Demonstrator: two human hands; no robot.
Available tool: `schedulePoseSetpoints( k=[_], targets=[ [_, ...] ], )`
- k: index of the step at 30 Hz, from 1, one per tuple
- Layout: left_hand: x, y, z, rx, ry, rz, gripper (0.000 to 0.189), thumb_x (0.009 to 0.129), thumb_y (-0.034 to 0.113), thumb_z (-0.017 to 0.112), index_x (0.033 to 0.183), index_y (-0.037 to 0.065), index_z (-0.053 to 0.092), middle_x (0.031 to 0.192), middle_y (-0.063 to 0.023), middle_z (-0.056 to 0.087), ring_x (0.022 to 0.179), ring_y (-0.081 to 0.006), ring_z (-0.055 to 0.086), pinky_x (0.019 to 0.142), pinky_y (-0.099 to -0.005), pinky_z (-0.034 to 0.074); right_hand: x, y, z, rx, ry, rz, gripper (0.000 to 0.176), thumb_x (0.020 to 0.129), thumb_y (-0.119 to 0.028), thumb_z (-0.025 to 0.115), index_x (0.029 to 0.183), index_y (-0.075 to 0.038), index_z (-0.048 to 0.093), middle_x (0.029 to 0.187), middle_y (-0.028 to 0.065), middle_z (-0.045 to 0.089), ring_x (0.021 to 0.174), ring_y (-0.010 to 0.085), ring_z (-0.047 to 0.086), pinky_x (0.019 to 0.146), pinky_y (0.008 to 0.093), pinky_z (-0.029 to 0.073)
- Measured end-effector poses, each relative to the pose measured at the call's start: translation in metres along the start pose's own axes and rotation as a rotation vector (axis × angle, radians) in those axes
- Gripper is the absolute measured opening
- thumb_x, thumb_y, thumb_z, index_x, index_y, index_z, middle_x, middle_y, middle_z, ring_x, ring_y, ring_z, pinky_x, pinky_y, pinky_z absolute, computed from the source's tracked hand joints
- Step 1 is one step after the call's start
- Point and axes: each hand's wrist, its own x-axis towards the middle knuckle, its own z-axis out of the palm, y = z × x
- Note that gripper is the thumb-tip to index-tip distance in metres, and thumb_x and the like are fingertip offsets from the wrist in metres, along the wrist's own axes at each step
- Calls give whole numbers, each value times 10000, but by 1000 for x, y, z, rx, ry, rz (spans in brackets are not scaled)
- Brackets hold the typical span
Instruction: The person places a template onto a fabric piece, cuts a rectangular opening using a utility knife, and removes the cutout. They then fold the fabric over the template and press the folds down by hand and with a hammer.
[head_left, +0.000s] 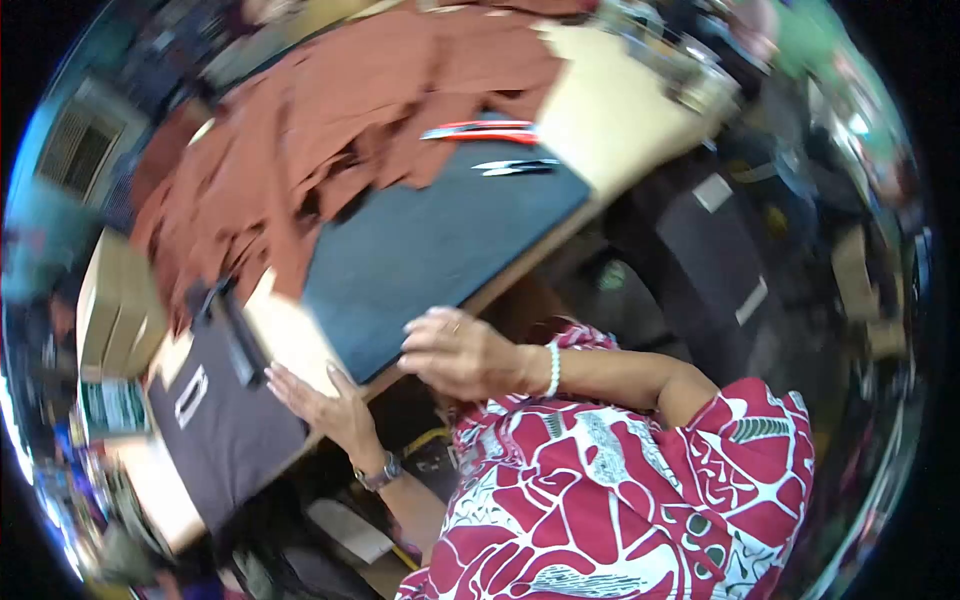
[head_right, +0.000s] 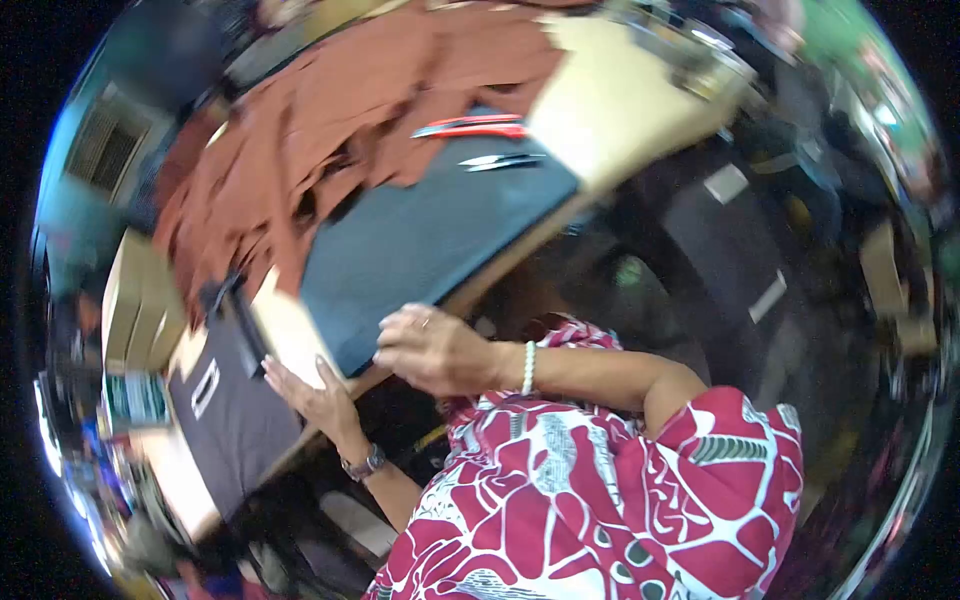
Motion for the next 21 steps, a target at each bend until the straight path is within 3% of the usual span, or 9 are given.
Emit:
schedulePoseSetpoints(
  k=[5,9,11,12,14,17,18,21],
  targets=[
    [10,100,25,-282,-159,243,682,849,168,606,1413,14,255,1459,-202,249,1365,-342,209,1104,-456,205,-101,47,-108,-433,296,707,122,768,-80,610,880,-35,620,935,117,583,920,305,560,830,404,440],
    [9,148,51,-316,-200,389,662,864,227,596,1406,16,279,1444,-200,286,1348,-340,252,1098,-442,224,-183,68,-181,-753,386,909,69,792,-67,561,832,-27,599,870,106,573,866,296,555,798,393,436],
    [6,159,67,-239,-186,416,647,875,264,585,1400,19,296,1433,-197,311,1336,-339,278,1093,-436,237,-209,82,-211,-814,328,1029,150,787,-120,603,904,-26,602,932,110,568,930,294,545,840,394,425],
    [4,126,91,-170,-175,432,640,879,278,579,1398,23,304,1428,-194,323,1330,-339,289,1089,-434,245,-217,95,-184,-856,273,1043,232,782,-145,620,977,-25,583,1000,122,552,992,299,521,875,409,407],
    [2,123,95,-93,-140,453,625,886,301,565,1392,27,321,1417,-184,347,1320,-339,308,1082,-431,260,-218,106,-197,-933,167,1042,405,772,-196,654,1122,-23,546,1135,146,521,1114,309,474,947,438,373],
    [2,127,93,-56,-118,461,602,894,319,549,1382,32,345,1405,-163,376,1309,-337,327,1073,-428,274,-209,131,-189,-1075,-43,1119,700,745,-266,695,1320,-20,381,1330,183,384,1263,351,335,1026,518,280],
    [3,132,91,-38,-118,460,595,896,318,545,1380,33,350,1403,-157,381,1308,-336,329,1072,-427,276,-205,139,-189,-1040,-162,1190,742,782,-219,645,1396,-40,269,1417,201,277,1308,386,256,1044,579,217],
    [4,141,90,-7,-120,443,577,900,311,536,1375,34,360,1401,-143,389,1309,-332,330,1069,-426,282,-228,177,-180,-1248,-233,1292,698,812,-164,579,1414,-50,246,1436,201,251,1315,397,248,1042,593,207]
  ],
)
